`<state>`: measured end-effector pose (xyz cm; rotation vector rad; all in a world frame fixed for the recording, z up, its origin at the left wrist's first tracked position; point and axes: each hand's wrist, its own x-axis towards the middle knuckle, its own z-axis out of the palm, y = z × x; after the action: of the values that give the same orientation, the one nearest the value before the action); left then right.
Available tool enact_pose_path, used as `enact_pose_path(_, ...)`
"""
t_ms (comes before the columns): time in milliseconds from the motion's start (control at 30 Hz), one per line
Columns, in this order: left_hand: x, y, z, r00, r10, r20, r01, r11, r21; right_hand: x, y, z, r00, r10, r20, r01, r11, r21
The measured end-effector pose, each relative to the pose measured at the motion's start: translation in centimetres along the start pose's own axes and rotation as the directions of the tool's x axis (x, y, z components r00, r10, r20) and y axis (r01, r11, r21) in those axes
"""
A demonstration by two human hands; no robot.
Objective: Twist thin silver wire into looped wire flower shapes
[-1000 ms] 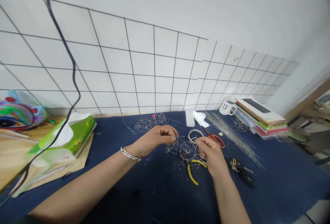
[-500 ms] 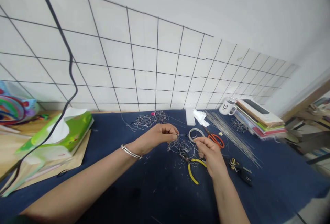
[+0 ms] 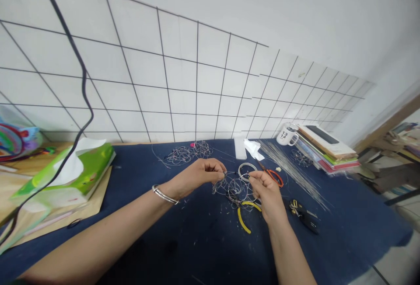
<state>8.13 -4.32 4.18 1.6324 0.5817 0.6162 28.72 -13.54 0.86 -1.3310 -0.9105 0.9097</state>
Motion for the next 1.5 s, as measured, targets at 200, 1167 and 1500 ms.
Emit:
enact_pose_path(200,-0.3,0.5,0.1,1.000,-0.010,0.022,0.010,1.000,0.009,0.0,0.0,-0.2,0.999,-0.017,-0.048,0.013,0.997,-0.082)
enact_pose_path(1167,-0.3,1.0,-0.4,0.995,0.037,-0.097,-0.039,0.999,-0.021,0.1,-0.2,-0.7,0.993,-0.082,-0.080,0.078,0.996,-0.053)
enact_pose_path(1500,-0.3,0.9,-0.6,0.994,0.040,-0.097,-0.042,0.999,-0.021,0.0,-0.2,-0.7,0.995,-0.067,-0.080,0.062,0.996,-0.065)
